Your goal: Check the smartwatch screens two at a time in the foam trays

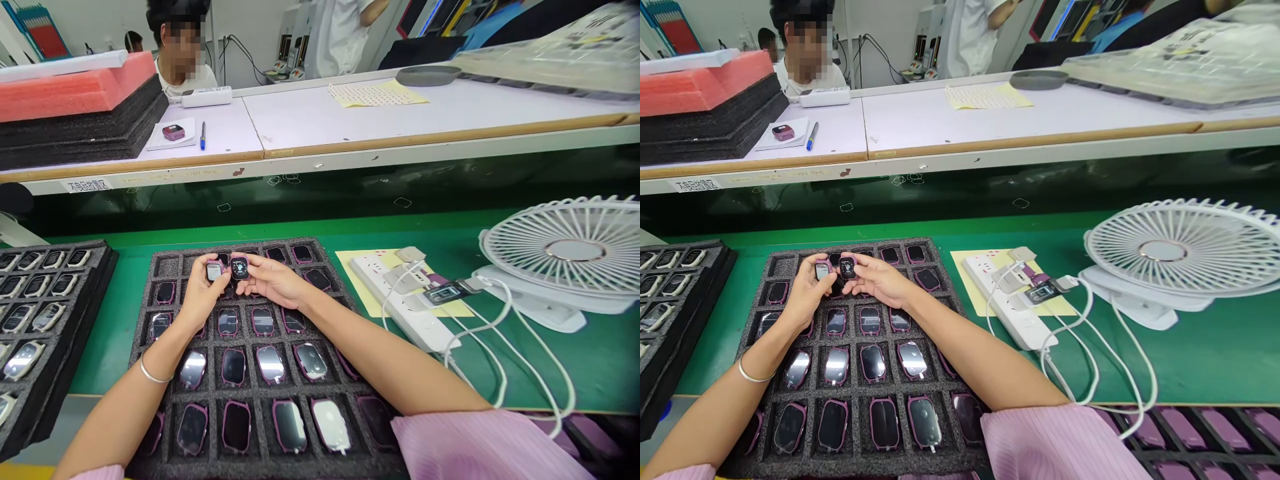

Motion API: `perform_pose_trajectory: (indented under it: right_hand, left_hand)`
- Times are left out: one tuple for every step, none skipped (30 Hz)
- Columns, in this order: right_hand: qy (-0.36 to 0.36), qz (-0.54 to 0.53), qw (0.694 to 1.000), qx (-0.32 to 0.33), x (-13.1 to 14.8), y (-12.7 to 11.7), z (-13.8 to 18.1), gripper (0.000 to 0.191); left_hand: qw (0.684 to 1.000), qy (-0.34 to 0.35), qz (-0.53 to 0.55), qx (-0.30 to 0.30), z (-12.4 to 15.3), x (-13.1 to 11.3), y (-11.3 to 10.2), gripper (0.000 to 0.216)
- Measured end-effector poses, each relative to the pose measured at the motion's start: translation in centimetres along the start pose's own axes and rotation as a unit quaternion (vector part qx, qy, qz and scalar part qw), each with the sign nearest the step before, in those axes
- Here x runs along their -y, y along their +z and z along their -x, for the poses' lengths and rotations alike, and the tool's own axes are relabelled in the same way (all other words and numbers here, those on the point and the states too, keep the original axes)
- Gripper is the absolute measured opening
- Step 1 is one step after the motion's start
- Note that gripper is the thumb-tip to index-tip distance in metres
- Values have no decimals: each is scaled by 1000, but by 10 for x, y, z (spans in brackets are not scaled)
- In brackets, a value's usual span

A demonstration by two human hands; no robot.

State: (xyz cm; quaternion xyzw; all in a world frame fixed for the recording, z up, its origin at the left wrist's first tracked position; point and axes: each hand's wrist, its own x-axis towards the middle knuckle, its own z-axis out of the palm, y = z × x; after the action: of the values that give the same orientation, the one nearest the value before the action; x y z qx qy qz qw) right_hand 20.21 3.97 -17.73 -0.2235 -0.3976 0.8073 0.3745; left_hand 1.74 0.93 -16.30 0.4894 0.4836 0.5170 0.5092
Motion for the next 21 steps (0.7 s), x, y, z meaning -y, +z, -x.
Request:
perform_pose_trajectory:
  right_hand:
    - [4,-15,1000,-15,1,0,-1,43]
    - [8,-25,999,-30,1,0,-2,38]
    - [11,-31,999,-42,2,0,-3,33]
    - [14,-33,998,-50,2,0,-3,31]
    - [16,-35,998,-54,2,1,-4,29]
    - [16,-36,998,-55,3,1,-4,29]
    - [16,-37,998,-53,3,1,-5,29]
    - [13,-37,998,-51,3,2,-5,29]
    - [9,-36,998,-48,4,2,-4,29]
    - [4,-36,998,-46,4,2,-4,29]
    - [0,-36,998,-44,4,3,-4,29]
    - [-3,-38,998,-43,4,3,-3,28]
    - [-5,-43,998,-45,4,3,-3,28]
    - [-6,-47,998,-47,4,3,-3,28]
    - [-5,-49,998,-50,4,3,-2,28]
    - [-4,-47,997,-53,4,4,-2,28]
    - [-3,-43,997,-56,4,4,-2,27]
    - [-2,-36,998,-59,4,4,-1,27]
    - [-1,-28,998,-63,4,4,-1,26]
    - [-1,-22,997,-67,4,4,-1,26]
    - [-3,-17,997,-73,4,4,-1,27]
  left_hand:
    - [999,-25,28,8,0,-2,0,50]
    - [997,-47,56,14,1,-4,1,53]
    - [994,-66,81,16,1,-6,1,55]
    - [991,-79,103,15,2,-7,1,57]
    - [989,-87,118,11,2,-8,1,58]
    - [988,-91,125,6,2,-9,1,59]
    - [988,-91,127,2,2,-9,1,61]
    - [988,-88,125,-2,2,-9,0,62]
    - [989,-85,122,-4,2,-9,0,63]
    - [990,-80,117,-4,2,-8,0,64]
    - [991,-76,112,-4,2,-8,0,63]
    - [991,-72,109,-4,2,-8,0,61]
    - [992,-70,106,-5,2,-8,-1,58]
    - [992,-68,106,-7,2,-8,-1,56]
    - [992,-67,107,-9,2,-8,-1,53]
    - [992,-68,108,-10,2,-8,-1,52]
    - [992,-69,107,-9,2,-8,-1,52]
    - [992,-70,104,-8,2,-8,-1,52]
    - [993,-70,99,-7,2,-9,-1,53]
    - [993,-70,94,-8,3,-9,-1,55]
    - [994,-68,89,-8,3,-9,-1,56]
